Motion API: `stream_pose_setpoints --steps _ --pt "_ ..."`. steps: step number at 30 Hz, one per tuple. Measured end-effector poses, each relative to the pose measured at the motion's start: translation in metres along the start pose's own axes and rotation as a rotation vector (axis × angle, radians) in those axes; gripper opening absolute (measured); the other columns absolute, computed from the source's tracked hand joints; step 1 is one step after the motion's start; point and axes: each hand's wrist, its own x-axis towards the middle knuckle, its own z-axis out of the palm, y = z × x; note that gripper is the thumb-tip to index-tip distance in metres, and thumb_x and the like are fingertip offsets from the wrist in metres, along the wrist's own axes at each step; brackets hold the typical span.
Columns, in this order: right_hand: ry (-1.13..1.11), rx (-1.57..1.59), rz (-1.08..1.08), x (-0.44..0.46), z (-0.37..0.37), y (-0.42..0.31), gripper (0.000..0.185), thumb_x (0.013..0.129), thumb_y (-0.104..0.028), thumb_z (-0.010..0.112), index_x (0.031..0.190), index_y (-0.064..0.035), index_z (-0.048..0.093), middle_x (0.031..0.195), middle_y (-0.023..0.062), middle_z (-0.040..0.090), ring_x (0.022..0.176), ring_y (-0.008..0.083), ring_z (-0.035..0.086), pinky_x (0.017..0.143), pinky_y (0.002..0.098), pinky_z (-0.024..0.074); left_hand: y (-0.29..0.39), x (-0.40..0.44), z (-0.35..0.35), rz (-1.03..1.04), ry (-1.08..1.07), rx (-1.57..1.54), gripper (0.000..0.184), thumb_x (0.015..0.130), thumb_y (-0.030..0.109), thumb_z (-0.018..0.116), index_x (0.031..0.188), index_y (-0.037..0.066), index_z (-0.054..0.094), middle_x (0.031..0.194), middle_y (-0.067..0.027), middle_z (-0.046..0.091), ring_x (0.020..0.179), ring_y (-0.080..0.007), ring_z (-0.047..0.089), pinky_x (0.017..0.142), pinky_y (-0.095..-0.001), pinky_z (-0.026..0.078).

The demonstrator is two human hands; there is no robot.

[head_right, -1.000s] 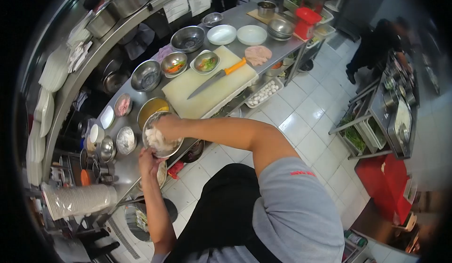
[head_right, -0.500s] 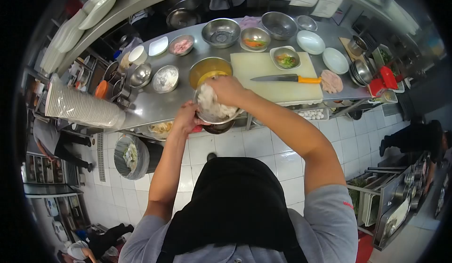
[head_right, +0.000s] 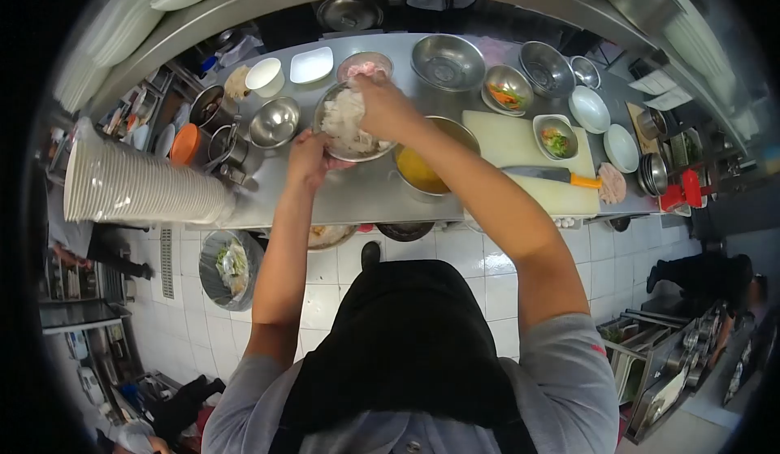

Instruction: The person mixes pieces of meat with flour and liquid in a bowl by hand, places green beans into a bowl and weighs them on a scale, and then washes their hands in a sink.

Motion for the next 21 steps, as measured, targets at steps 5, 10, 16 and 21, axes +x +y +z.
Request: stream_pose_setpoints --steps 5,10,16,21 --pt "-0.199 0.142 -0.091 0.075 -0.015 -0.029 0.046 0.07 -0.012 0.067 0.115 -0.005 0.059 0.105 0.0187 0.065 0.099 0.034 0.062 0.089 0.0392 0.0491 0.039 0.079 -0.04 -0.077 -0.043 0.063 0.024 0.082 -0.002 0.046 0.103 -0.011 0.051 0.104 -0.0249 0.06 0.088 -0.0379 0.066 0.061 -0.0484 0.062" --pt "-0.115 0.186 0.037 0.105 -0.01 -0.028 0.052 0.071 -0.012 0.072 0.121 -0.0096 0.056 0.11 0.0171 0.064 0.096 0.0328 0.063 0.086 0.0358 0.051 0.063 0.11 -0.053 -0.117 -0.154 0.083 0.032 0.085 -0.002 0.04 0.114 -0.016 0.041 0.109 -0.029 0.055 0.09 -0.0418 0.064 0.063 -0.05 0.063" --pt "-0.221 -0.165 -0.197 0.073 0.065 -0.008 0.06 0.074 -0.012 0.067 0.132 -0.0141 0.049 0.125 0.0234 0.052 0.103 0.0355 0.06 0.089 0.0399 0.0494 0.053 0.126 -0.06 -0.186 -0.142 0.192 0.033 0.086 -0.002 0.043 0.117 -0.013 0.041 0.109 -0.028 0.056 0.09 -0.0424 0.064 0.063 -0.0511 0.062" --pt "-0.322 -0.111 0.109 0.099 0.065 -0.012 0.064 0.072 -0.005 0.06 0.134 -0.0074 0.044 0.117 0.0252 0.056 0.11 0.0371 0.056 0.093 0.043 0.0454 0.037 0.121 -0.077 -0.231 -0.13 0.09 0.034 0.081 -0.003 0.044 0.115 -0.011 0.043 0.11 -0.0234 0.056 0.092 -0.0374 0.064 0.063 -0.0505 0.062"
